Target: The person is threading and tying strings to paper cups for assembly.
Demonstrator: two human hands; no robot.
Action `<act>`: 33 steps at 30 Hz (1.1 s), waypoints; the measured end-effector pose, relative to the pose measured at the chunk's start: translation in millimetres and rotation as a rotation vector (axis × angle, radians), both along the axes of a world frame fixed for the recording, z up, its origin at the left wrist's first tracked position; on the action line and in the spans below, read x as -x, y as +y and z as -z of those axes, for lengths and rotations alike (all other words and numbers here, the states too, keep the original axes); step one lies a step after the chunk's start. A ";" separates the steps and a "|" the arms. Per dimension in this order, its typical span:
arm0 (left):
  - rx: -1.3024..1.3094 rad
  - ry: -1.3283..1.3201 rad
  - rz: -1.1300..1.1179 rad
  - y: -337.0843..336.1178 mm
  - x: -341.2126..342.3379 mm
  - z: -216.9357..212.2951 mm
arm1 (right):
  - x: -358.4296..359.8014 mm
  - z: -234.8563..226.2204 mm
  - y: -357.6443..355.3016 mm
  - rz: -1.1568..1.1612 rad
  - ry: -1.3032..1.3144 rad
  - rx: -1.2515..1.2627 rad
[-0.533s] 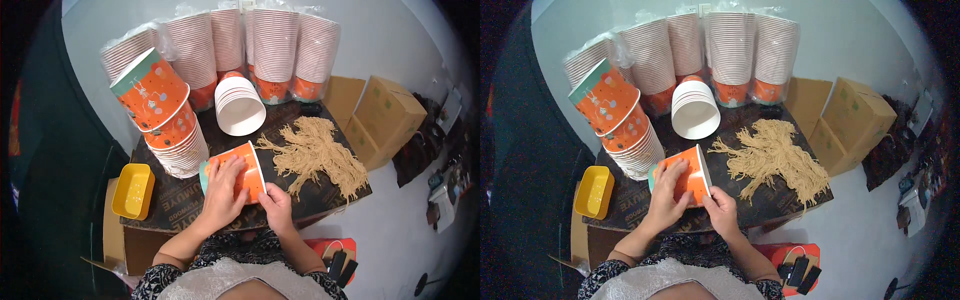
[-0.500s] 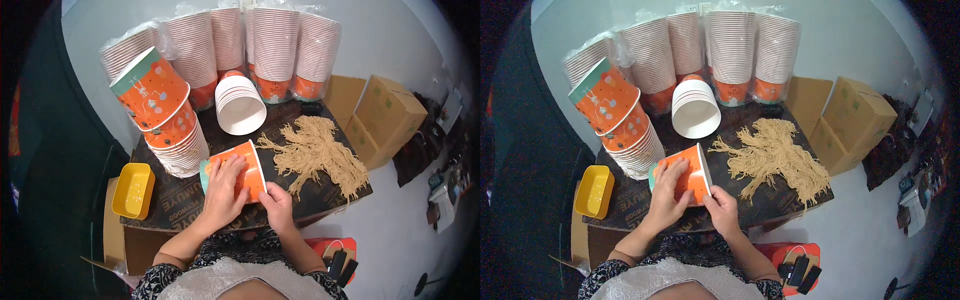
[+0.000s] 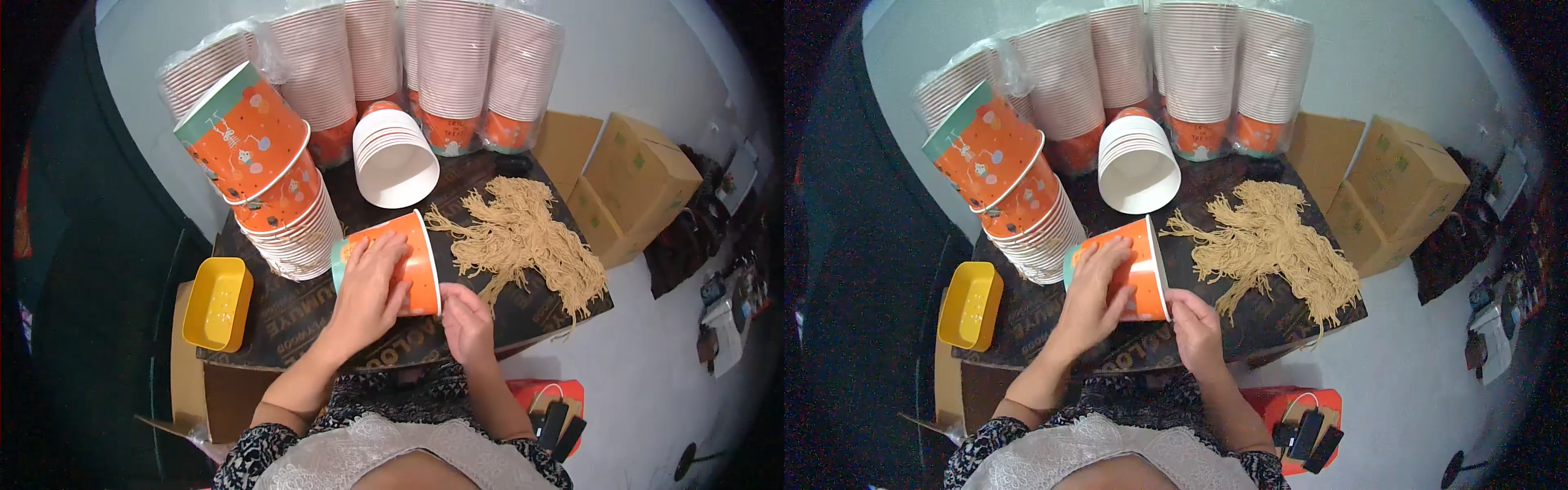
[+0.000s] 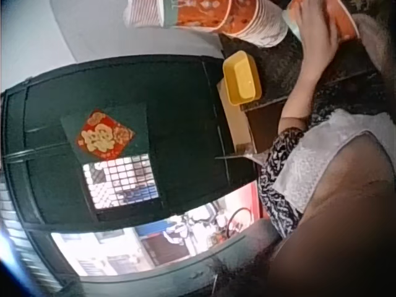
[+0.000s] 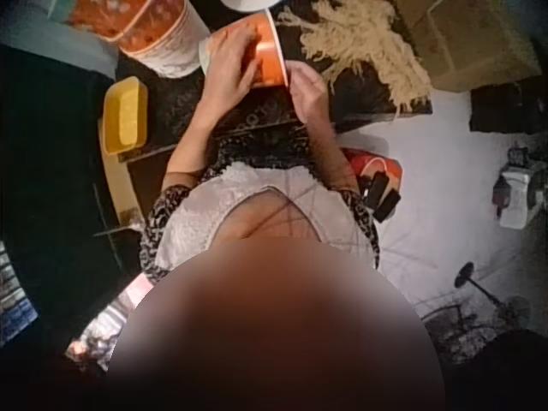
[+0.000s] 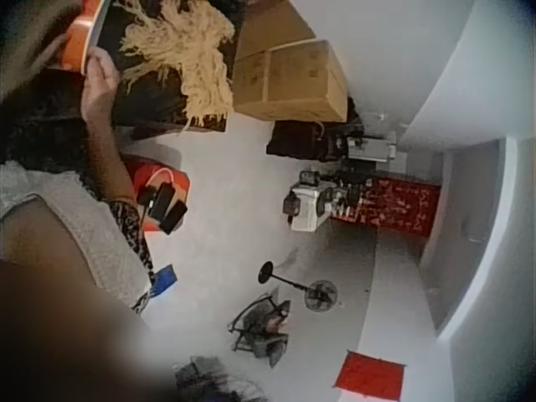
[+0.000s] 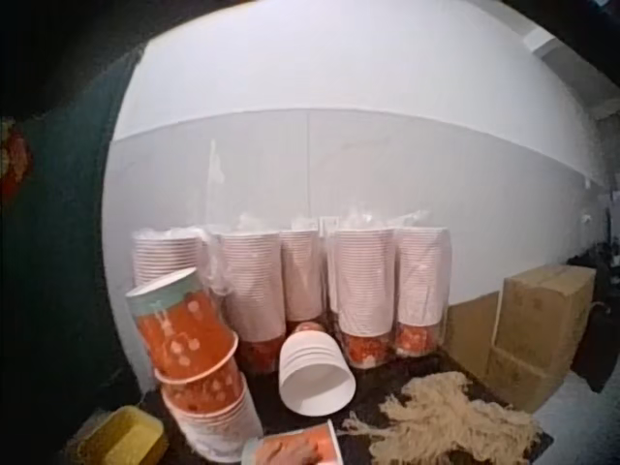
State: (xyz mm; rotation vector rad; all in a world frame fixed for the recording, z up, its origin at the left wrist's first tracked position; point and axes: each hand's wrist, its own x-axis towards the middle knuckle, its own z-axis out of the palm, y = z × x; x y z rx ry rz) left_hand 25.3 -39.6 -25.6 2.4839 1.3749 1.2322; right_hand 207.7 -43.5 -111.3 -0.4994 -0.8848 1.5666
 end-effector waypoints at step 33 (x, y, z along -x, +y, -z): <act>-0.210 0.055 -0.016 -47.2 -15.8 43.4 | -1.4 -1.7 5.9 0.025 -0.161 -0.048</act>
